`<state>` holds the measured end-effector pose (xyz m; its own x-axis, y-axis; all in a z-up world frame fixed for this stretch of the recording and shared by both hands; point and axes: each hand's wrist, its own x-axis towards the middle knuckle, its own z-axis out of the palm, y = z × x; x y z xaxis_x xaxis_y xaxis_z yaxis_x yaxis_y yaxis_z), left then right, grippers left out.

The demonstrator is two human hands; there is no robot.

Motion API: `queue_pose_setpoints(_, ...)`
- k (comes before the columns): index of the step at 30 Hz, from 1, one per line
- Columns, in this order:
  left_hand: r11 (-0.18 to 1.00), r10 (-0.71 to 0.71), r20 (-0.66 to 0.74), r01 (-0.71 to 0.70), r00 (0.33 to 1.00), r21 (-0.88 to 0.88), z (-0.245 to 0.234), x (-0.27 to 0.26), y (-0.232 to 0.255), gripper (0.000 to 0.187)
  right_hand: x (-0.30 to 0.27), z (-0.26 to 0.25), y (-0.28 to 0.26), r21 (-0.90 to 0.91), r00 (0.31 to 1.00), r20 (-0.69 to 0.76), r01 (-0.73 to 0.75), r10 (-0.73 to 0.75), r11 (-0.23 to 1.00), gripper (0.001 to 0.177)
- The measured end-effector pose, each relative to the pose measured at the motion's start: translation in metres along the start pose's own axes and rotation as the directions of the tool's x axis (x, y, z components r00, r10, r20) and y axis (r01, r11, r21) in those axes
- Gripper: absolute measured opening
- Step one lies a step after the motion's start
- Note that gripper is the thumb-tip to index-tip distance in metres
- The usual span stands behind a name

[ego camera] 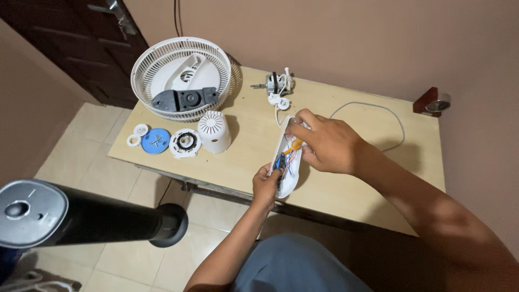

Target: The person works on the internal wiring of a white plastic fan base. They use a screwdriver to tighten screws on a blue switch module and adjust the red and blue wires inside the casing. The person repeatedly checks the connections and tightens the screws throughout the clip.

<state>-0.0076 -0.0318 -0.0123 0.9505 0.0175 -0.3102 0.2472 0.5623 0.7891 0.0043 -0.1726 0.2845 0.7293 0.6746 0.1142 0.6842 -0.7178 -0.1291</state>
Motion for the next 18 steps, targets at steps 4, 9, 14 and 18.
queue_pose_setpoints(4, 1.0, 0.0, 0.028, 0.0, 1.0, -0.002, -0.001, 0.005, 0.003, 0.034, 0.006, -0.001, -0.003, -0.02, 0.996, 0.073, -0.05, 0.052, 0.999, 0.04)
queue_pose_setpoints(9, 0.999, -0.004, 0.047, 0.006, 0.999, -0.039, -0.006, 0.011, 0.007, 0.033, 0.014, 0.0, -0.011, -0.001, 0.991, 0.084, -0.101, 0.101, 0.995, 0.041)
queue_pose_setpoints(14, 1.0, -0.016, 0.043, 0.016, 0.999, 0.011, -0.012, 0.015, 0.006, 0.032, 0.02, 0.01, -0.019, -0.045, 0.994, -0.036, -0.101, 0.099, 0.994, 0.04)
queue_pose_setpoints(18, 1.0, -0.014, 0.067, 0.014, 0.998, 0.002, -0.02, 0.014, 0.004, 0.032, 0.022, 0.02, -0.022, -0.104, 0.983, -0.01, -0.183, 0.183, 0.978, 0.034)
